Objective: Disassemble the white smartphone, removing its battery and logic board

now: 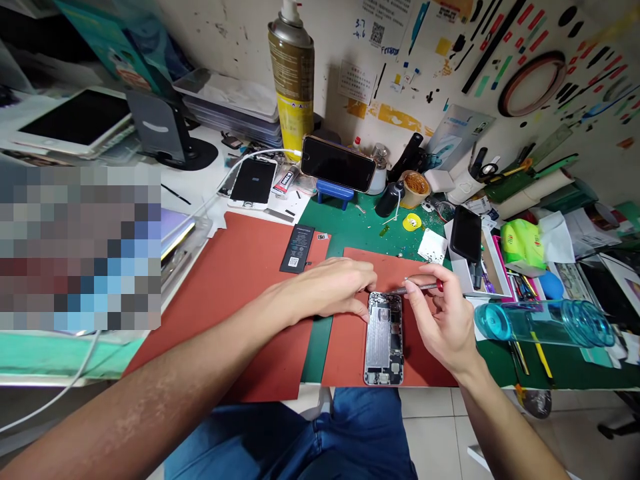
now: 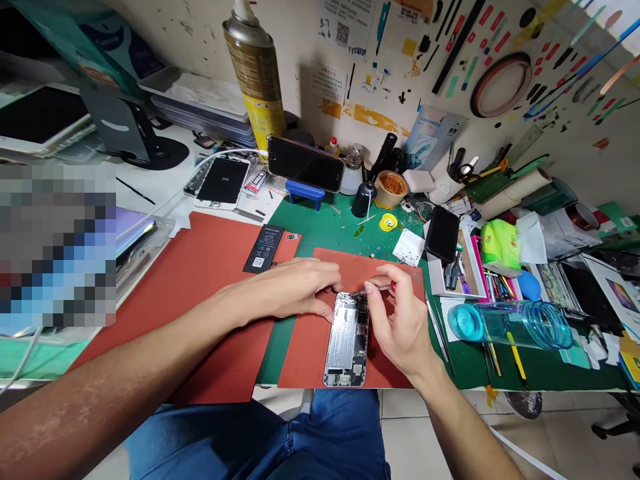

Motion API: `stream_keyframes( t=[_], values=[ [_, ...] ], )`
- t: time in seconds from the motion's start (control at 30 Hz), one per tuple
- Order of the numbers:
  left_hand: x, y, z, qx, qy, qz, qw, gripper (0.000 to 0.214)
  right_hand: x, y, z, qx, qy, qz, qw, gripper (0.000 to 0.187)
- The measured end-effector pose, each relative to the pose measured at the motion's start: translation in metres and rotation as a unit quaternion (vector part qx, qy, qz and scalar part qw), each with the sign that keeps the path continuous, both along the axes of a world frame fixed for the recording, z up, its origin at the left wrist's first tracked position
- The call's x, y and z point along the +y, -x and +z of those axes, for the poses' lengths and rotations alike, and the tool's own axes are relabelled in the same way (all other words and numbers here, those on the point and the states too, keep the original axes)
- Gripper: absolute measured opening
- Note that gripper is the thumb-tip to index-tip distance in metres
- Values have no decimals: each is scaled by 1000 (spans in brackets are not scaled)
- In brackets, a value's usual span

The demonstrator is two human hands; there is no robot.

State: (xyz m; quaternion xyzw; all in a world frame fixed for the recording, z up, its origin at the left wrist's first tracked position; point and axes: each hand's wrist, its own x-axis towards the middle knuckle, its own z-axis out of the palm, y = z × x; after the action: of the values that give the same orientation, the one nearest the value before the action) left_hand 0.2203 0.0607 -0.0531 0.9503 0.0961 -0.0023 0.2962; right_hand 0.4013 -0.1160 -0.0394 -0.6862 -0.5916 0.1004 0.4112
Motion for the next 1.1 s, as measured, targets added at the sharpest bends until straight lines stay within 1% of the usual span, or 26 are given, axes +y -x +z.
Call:
stream_keyframes(
  t=[0.1,0.17,0.23,0.3,0.4,0.5,0.57,0.67,0.77,0.83,0.93,1.0,1.1],
  values=[
    [0,0,0,1,6,0,1000,33,6,1,13,-81,5,52,995,20],
    [-1,0,0,-9,11,0,1000,33,11,1,21,-145,17,81,986,12],
    [-1,0,1,-16,15,1,1000,35,16,0,25,-197,31,97,975,8],
    [-1,0,2,-13,19,0,1000,35,21,-1,25,-219,41,108,969,8],
    [-2,-1,5,-1,15,4,1000,35,26,-3,23,-211,39,111,970,8],
    [-3,-1,7,14,0,5,1000,36,26,-4,24,-187,43,135,972,1],
    [-3,-1,8,20,-3,1,1000,36,24,-4,27,-172,52,149,972,5],
    [-3,-1,8,22,0,1,1000,36,21,-4,31,-165,61,139,974,6],
    [-3,-1,8,20,5,1,1000,34,20,-5,30,-173,68,130,974,4],
    [-3,0,8,15,5,1,1000,33,20,-5,28,-191,61,122,972,5],
    [-3,0,8,8,0,2,1000,35,23,-6,25,-210,46,119,969,11],
    [-3,0,7,4,0,-1,1000,36,26,-6,25,-203,44,135,969,9],
    [-3,0,6,-2,7,-7,1000,36,28,-5,29,-195,47,178,963,5]
  ],
)
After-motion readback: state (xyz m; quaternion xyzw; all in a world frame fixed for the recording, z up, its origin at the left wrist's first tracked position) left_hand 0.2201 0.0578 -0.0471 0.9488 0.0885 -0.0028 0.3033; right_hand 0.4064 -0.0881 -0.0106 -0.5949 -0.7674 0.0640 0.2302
